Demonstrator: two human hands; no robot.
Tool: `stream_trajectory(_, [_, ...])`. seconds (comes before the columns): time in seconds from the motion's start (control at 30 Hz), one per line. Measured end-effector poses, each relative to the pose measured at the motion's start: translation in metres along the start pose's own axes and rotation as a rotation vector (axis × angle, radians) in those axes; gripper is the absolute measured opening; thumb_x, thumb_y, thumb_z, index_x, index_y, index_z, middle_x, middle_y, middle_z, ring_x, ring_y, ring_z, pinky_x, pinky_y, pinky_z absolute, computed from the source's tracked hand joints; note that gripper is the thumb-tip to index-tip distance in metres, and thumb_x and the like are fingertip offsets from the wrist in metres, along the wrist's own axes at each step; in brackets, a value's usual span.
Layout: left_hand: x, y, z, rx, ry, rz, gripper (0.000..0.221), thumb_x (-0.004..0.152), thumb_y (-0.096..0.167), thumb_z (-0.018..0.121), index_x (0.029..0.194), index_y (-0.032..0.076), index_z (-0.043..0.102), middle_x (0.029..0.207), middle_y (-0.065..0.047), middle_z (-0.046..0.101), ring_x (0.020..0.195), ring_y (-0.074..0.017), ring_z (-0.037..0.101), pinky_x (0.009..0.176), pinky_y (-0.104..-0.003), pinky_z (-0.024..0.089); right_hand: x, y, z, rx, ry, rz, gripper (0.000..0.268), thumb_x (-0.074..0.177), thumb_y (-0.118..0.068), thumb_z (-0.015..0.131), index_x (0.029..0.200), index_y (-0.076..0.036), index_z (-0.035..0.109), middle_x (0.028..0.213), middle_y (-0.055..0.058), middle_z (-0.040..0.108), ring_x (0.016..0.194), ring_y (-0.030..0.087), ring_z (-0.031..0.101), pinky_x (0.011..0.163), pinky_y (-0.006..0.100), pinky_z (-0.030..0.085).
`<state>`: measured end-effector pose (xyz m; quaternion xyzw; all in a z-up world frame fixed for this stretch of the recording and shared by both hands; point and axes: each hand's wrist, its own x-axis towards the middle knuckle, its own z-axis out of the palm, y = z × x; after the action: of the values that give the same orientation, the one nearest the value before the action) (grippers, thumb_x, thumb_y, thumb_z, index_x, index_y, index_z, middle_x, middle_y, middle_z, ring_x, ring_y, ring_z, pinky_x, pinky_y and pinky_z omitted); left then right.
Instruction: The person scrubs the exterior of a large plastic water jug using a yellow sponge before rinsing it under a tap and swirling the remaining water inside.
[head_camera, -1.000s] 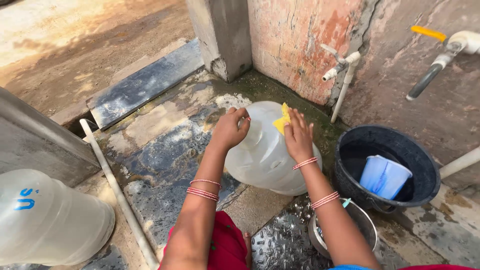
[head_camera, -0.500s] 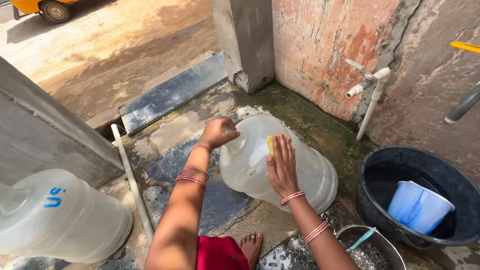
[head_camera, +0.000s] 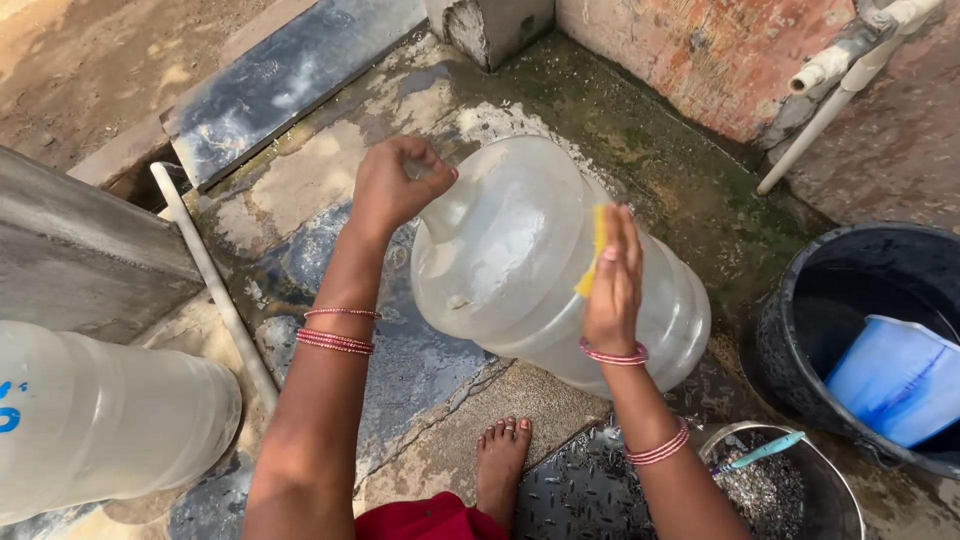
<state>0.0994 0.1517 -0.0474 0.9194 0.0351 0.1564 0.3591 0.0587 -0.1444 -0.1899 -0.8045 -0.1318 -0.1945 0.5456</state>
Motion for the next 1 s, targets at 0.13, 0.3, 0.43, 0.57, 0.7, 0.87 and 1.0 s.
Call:
stream_trajectory(0.13, [-0.004, -0.038, -0.003, 0.035, 0.015, -0.087, 0.025, 0.077, 0.026, 0.086, 0.08, 0.005, 0.073, 0.078, -0.007, 0.073, 0.07, -0.0179, 0.067, 0.071, -0.033, 0.053, -0.02, -0.043, 0.017, -0.313, -0.108, -0.284, 0.061, 0.113, -0.04, 0.021, 0.161, -0.002, 0.03, 0.167, 0.018, 0.032, 0.159, 0.034, 0.022, 0.131, 0.052, 0.01])
stream_trajectory(0.3, [-0.034, -0.113, -0.021, -0.11, -0.011, -0.189, 0.02, 0.084, 0.021, 0.082, 0.084, 0.003, 0.073, 0.077, -0.003, 0.071, 0.071, -0.0115, 0.062, 0.067, -0.028, 0.051, -0.047, 0.088, -0.027, -0.529, -0.087, -0.027, 0.061, 0.108, -0.03, 0.025, 0.159, 0.002, 0.032, 0.166, 0.021, 0.033, 0.157, 0.035, 0.022, 0.127, 0.055, 0.002])
stream_trajectory(0.43, [-0.054, -0.145, -0.023, -0.173, 0.016, -0.237, 0.021, 0.085, 0.021, 0.082, 0.085, 0.002, 0.073, 0.079, -0.004, 0.071, 0.071, -0.0104, 0.061, 0.068, -0.027, 0.049, -0.054, 0.219, -0.062, -0.24, -0.056, 0.537, 0.051, 0.107, -0.028, 0.025, 0.146, -0.001, 0.042, 0.147, 0.017, 0.048, 0.141, 0.034, 0.04, 0.116, 0.053, 0.025])
stream_trajectory(0.57, [-0.055, -0.145, -0.022, -0.211, 0.0, -0.503, 0.023, 0.086, 0.025, 0.08, 0.085, 0.004, 0.072, 0.079, -0.008, 0.071, 0.07, -0.0175, 0.066, 0.063, -0.036, 0.056, -0.064, 0.253, -0.037, 0.889, 0.127, 1.09, 0.045, 0.105, -0.031, 0.024, 0.131, -0.007, 0.052, 0.127, 0.011, 0.063, 0.125, 0.027, 0.056, 0.103, 0.047, 0.049])
stream_trajectory(0.7, [-0.053, -0.142, -0.027, -0.122, -0.072, -0.754, 0.033, 0.087, 0.034, 0.079, 0.092, 0.003, 0.07, 0.083, -0.009, 0.072, 0.072, -0.0223, 0.072, 0.061, -0.04, 0.062, -0.045, 0.236, -0.058, 0.702, 0.079, 0.951, 0.051, 0.108, -0.035, 0.029, 0.135, -0.001, 0.056, 0.127, 0.016, 0.066, 0.12, 0.03, 0.063, 0.105, 0.043, 0.05])
stream_trajectory(0.87, [-0.069, -0.138, -0.022, -0.267, -0.117, -0.541, 0.049, 0.077, 0.043, 0.084, 0.105, 0.007, 0.066, 0.089, -0.007, 0.072, 0.07, -0.0152, 0.071, 0.051, -0.031, 0.058, 0.004, 0.174, -0.078, -0.155, -0.037, 0.686, 0.05, 0.11, -0.037, 0.032, 0.146, -0.01, 0.054, 0.143, 0.015, 0.061, 0.134, 0.034, 0.057, 0.116, 0.047, 0.043])
stream_trajectory(1.0, [-0.055, -0.108, -0.023, -0.078, -0.174, -0.544, 0.058, 0.076, 0.053, 0.08, 0.105, 0.005, 0.063, 0.079, -0.014, 0.074, 0.06, -0.021, 0.071, 0.048, -0.032, 0.047, 0.015, 0.08, -0.011, -0.682, -0.244, 0.192, 0.05, 0.109, -0.034, 0.028, 0.151, -0.014, 0.047, 0.156, 0.015, 0.043, 0.148, 0.037, 0.034, 0.121, 0.065, 0.013])
